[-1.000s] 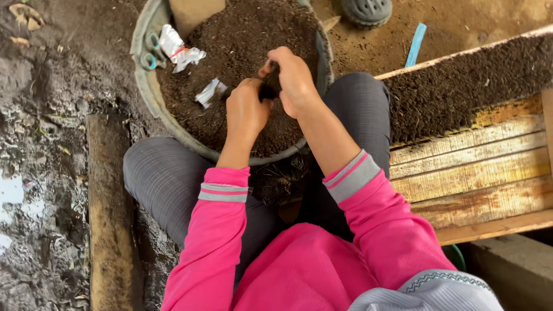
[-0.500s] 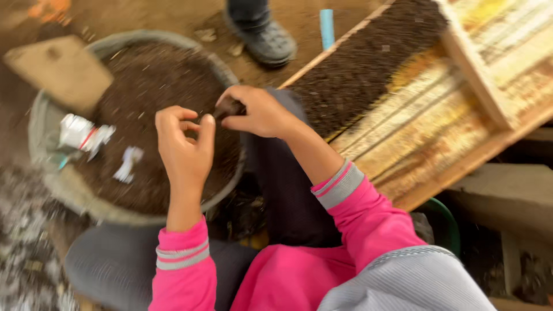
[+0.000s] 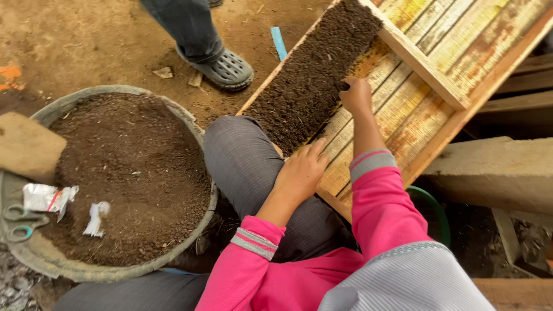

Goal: The person scoops soil from a bucket and places it into a wooden seed tray. They then open small seed packets, pour seeds into their hand, and carefully place them into the soil in the tray.

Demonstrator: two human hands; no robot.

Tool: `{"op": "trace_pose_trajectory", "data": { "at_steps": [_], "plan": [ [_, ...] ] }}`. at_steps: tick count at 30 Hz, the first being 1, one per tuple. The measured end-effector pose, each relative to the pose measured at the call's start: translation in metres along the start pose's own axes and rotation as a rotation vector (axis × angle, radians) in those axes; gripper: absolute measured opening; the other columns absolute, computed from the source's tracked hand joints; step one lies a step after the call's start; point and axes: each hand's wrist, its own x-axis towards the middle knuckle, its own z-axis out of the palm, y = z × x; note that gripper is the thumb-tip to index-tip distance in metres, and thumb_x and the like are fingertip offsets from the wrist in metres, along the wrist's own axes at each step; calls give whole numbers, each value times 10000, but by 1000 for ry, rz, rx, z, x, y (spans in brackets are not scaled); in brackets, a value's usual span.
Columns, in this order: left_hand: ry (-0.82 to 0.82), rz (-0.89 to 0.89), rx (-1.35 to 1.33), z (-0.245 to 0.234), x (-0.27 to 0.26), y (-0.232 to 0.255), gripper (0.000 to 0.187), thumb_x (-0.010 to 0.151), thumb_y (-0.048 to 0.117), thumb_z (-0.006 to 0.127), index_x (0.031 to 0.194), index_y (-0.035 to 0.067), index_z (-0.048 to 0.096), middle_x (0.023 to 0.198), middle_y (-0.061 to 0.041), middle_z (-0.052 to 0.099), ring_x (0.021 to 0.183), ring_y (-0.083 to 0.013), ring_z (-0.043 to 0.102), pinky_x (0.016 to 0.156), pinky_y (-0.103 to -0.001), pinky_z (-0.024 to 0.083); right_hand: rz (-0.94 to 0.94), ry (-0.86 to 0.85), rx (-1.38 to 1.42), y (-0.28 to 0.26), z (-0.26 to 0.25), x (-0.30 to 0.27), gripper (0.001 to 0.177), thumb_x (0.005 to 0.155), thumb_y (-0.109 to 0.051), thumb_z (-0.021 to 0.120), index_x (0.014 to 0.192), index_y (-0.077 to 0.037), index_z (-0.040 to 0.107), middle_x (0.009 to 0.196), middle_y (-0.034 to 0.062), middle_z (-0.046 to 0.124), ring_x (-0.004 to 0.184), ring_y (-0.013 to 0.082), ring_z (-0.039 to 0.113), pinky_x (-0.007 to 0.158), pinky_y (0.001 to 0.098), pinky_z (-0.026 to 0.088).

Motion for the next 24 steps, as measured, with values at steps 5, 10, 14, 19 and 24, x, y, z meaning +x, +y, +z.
{"op": "trace_pose_trajectory", "data": {
  "at_steps": [5, 10, 14, 19, 24],
  "plan": [
    [213, 10, -75, -3, -2, -1, 281, 776, 89, 738, 1037, -4, 691, 1350, -209, 547, 1027, -403, 684, 807, -474, 615, -91, -152, -220, 64, 42, 59, 285, 875, -241, 680, 1096, -105, 798, 964, 232, 730, 981, 468, 691, 820, 590, 556],
    [523, -180, -305, -72, -56, -12, 180, 1024, 89, 537, 1180, 51, 616, 1404, -180, 534, 1221, -371, 639, 1066, -460, 522, -196, -113, -461, -49, 21, 10, 358, 995, -273, 637, 1154, 39, 710, 916, 261, 716, 856, 462, 701, 630, 577, 572],
    [774, -507, 323, -163, -146, -47, 108, 1008, -11, 567, 1027, -88, 641, 1117, -274, 614, 1051, -465, 616, 854, -530, 530, -939, 46, -6, -236, 32, -102, 255, 1050, -99, 662, 1247, 0, 791, 1085, 260, 762, 985, 466, 711, 813, 541, 581],
    [640, -1083, 590, -178, -277, -115, 282, 972, 83, 723, 1224, -24, 654, 1131, -182, 610, 1092, -351, 601, 815, -415, 548, -1210, -739, -7, -373, 109, -233, 395, 1026, -196, 573, 1350, 14, 658, 1307, 240, 660, 1262, 417, 597, 1063, 530, 491],
    [561, -1328, 381, -151, -314, -146, 48, 941, 77, 748, 953, 34, 733, 855, -89, 629, 883, -290, 647, 682, -365, 566, -1162, -967, -228, -381, 224, -274, 550, 1079, -267, 534, 1562, -22, 442, 1590, 218, 454, 1494, 390, 404, 1199, 537, 386]
  ]
}}
